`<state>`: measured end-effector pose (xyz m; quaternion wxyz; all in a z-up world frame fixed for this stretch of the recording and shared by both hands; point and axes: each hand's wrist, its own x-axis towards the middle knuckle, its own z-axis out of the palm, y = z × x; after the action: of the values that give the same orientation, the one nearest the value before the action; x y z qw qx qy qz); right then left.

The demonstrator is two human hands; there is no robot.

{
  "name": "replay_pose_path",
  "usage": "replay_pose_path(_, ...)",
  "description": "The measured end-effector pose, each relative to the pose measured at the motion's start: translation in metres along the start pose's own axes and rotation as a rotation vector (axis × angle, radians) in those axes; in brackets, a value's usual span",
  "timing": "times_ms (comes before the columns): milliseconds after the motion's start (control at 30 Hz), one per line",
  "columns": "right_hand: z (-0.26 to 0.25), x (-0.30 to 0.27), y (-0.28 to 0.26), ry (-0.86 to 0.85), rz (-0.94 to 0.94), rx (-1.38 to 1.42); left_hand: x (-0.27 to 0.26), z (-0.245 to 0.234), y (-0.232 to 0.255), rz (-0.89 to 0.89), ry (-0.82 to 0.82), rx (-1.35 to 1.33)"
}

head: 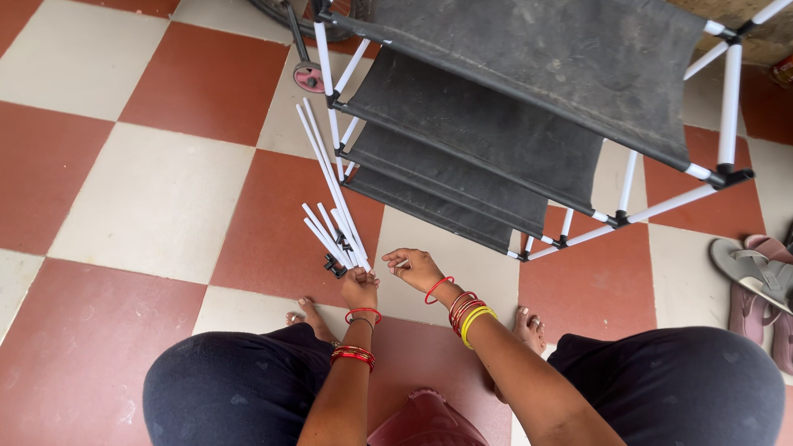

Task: The person assembles a multi-tier shoe rack by hand. They insert white plastic poles into the sleeves of black fabric shelves and press the poles into black plastic corner connectors to build the frame.

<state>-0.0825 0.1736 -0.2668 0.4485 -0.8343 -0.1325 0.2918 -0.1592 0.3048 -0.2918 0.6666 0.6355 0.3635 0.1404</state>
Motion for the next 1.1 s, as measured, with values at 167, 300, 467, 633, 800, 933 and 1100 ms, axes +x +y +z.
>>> replay_pose_path(167, 0.020, 0.011, 0.022, -0.049, 0.089, 0.031, 0.023, -0.006, -0.028, -0.107, 0.107, 0.169)
replay_pose_path(300, 0.030, 0.015, 0.033, -0.099, 0.167, 0.009, 0.038, -0.011, -0.045, -0.178, 0.119, 0.167)
replay_pose_path(467, 0.041, 0.021, 0.053, -0.121, 0.205, 0.002, 0.062, -0.011, -0.072, -0.173, 0.152, 0.284)
replay_pose_path(633, 0.047, 0.026, 0.069, -0.145, 0.222, 0.045, 0.085, -0.006, -0.093, -0.223, 0.199, 0.272)
replay_pose_path(800, 0.048, 0.026, 0.078, -0.137, 0.240, 0.077, 0.094, -0.005, -0.103, -0.295, 0.211, 0.277)
replay_pose_path(933, 0.050, 0.024, 0.082, -0.134, 0.287, 0.089, 0.097, -0.006, -0.106, -0.371, 0.185, 0.220)
replay_pose_path(1100, 0.050, 0.020, 0.093, -0.134, 0.297, 0.108, 0.099, -0.003, -0.109, -0.432, 0.236, -0.011)
